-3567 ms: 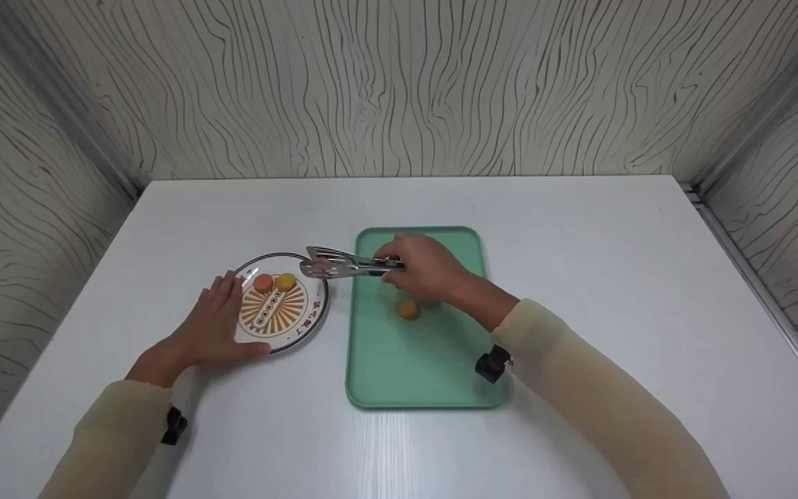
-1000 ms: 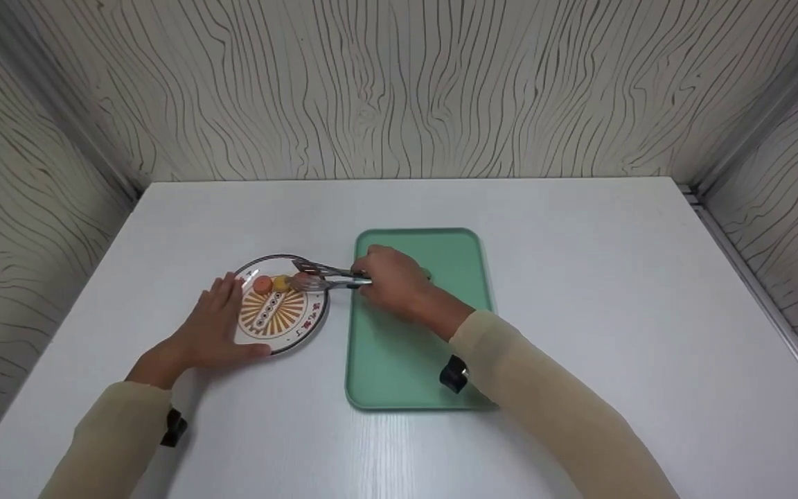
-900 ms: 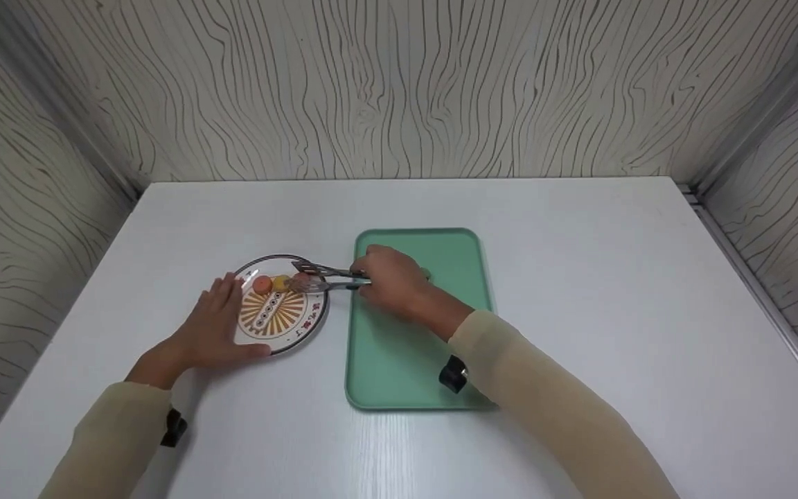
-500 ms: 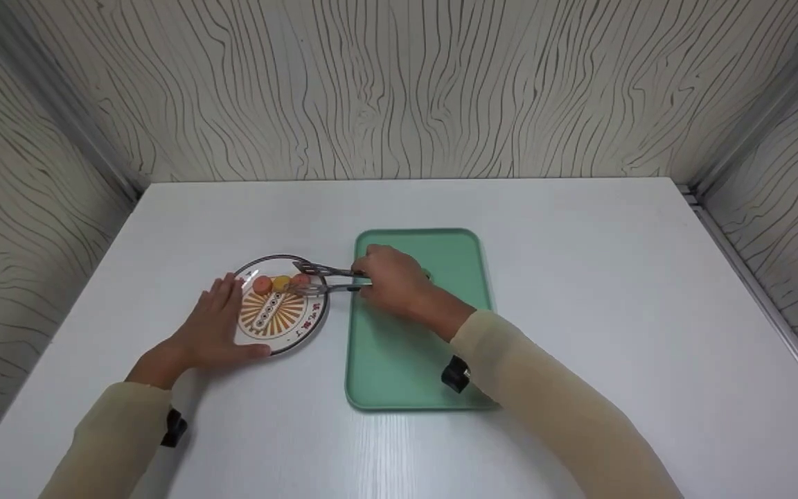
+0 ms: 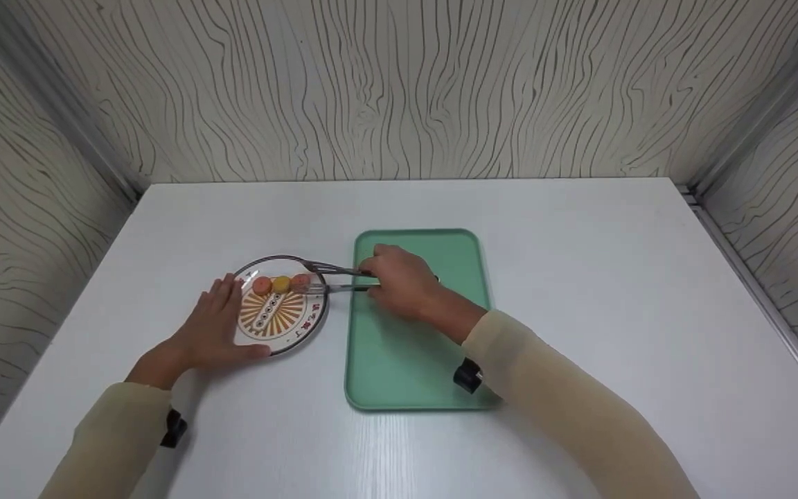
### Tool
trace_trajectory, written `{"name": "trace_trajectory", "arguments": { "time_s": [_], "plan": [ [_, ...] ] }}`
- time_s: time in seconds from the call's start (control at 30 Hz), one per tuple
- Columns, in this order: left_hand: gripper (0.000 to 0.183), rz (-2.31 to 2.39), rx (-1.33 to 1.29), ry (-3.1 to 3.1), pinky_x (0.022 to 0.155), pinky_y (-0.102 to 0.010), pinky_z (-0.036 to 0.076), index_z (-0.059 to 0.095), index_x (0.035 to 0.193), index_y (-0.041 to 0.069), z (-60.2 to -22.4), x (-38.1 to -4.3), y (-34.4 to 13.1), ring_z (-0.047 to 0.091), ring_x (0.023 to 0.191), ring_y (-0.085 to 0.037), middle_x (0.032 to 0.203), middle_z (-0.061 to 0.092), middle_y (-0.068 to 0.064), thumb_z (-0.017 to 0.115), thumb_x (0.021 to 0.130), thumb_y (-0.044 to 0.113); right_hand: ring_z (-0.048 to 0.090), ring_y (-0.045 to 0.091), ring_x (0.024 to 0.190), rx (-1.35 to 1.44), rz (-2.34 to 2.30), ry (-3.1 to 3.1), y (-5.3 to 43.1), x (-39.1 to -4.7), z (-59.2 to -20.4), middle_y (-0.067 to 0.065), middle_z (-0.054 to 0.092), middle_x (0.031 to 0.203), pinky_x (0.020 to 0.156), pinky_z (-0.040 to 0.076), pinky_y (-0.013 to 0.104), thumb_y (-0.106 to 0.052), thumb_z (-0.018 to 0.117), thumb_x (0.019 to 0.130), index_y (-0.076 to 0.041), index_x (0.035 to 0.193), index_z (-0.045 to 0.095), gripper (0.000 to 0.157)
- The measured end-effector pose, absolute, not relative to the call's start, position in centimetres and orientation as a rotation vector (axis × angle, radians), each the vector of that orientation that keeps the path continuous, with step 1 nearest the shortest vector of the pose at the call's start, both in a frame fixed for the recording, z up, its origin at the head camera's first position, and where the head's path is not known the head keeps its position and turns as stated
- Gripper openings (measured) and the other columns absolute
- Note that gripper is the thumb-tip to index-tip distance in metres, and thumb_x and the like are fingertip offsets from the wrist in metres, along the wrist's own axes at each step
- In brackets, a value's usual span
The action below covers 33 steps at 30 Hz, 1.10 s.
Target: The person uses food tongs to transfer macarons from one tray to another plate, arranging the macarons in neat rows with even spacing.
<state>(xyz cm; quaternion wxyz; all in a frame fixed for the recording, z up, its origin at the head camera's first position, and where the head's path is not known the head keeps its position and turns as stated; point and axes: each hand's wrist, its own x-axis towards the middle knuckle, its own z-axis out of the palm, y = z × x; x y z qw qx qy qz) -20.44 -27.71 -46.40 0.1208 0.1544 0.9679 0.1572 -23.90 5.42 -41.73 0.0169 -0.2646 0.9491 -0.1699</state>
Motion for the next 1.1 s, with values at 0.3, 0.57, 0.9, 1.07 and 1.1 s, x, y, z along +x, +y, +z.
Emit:
{"name": "trace_trajectory", "arguments": {
  "time_s": [0.3,0.57,0.9,1.07,1.1],
  "plan": [
    [0.133,0.5,0.483,2.826,0.119,-0.067,0.008,0.007,0.155,-0.016,-46.5,-20.4,-27.8,-0.002,0.151,-0.053,0.164,-0.001,-0.035,0.074,0.077,0.068,0.055,0.019,0.086,-0.846,-0.589,2.942,7.4,-23.5,-41.1,0.01,0.063,0.101,0.073,0.052,0.036,-0.01,0.072,0.094,-0.007,0.124,0.073,0.03],
    [0.133,0.475,0.475,2.812,0.12,-0.066,0.005,0.005,0.156,-0.015,-46.4,-20.4,-28.0,-0.004,0.151,-0.052,0.164,-0.003,-0.034,0.072,0.079,0.069,0.055,0.018,0.083,-0.897,-0.658,2.962,8.9,-23.4,-40.7,0.01,0.065,0.1,0.07,0.052,0.033,-0.01,0.074,0.092,-0.007,0.121,0.074,0.029],
    [0.132,0.453,0.469,2.823,0.12,-0.066,0.007,0.006,0.156,-0.015,-46.6,-20.4,-28.0,-0.003,0.151,-0.053,0.165,-0.002,-0.034,0.072,0.078,0.069,0.053,0.017,0.078,-0.908,-0.737,2.956,10.7,-23.0,-40.8,0.011,0.064,0.096,0.065,0.049,0.032,-0.011,0.075,0.091,-0.007,0.12,0.075,0.029],
    [0.133,0.461,0.469,2.829,0.12,-0.066,0.006,0.006,0.156,-0.014,-46.9,-20.5,-28.0,-0.003,0.151,-0.053,0.165,-0.002,-0.034,0.072,0.078,0.071,0.051,0.016,0.076,-0.921,-0.771,2.966,11.7,-22.9,-40.9,0.01,0.064,0.094,0.064,0.048,0.031,-0.01,0.074,0.091,-0.006,0.12,0.075,0.029],
    [0.133,0.467,0.469,2.832,0.12,-0.066,0.006,0.007,0.157,-0.014,-47.0,-20.5,-28.1,-0.003,0.151,-0.052,0.165,-0.002,-0.034,0.072,0.078,0.071,0.051,0.015,0.076,-0.925,-0.778,2.971,11.9,-22.8,-40.9,0.01,0.064,0.093,0.064,0.048,0.031,-0.01,0.074,0.091,-0.006,0.12,0.075,0.029]
  ]
}}
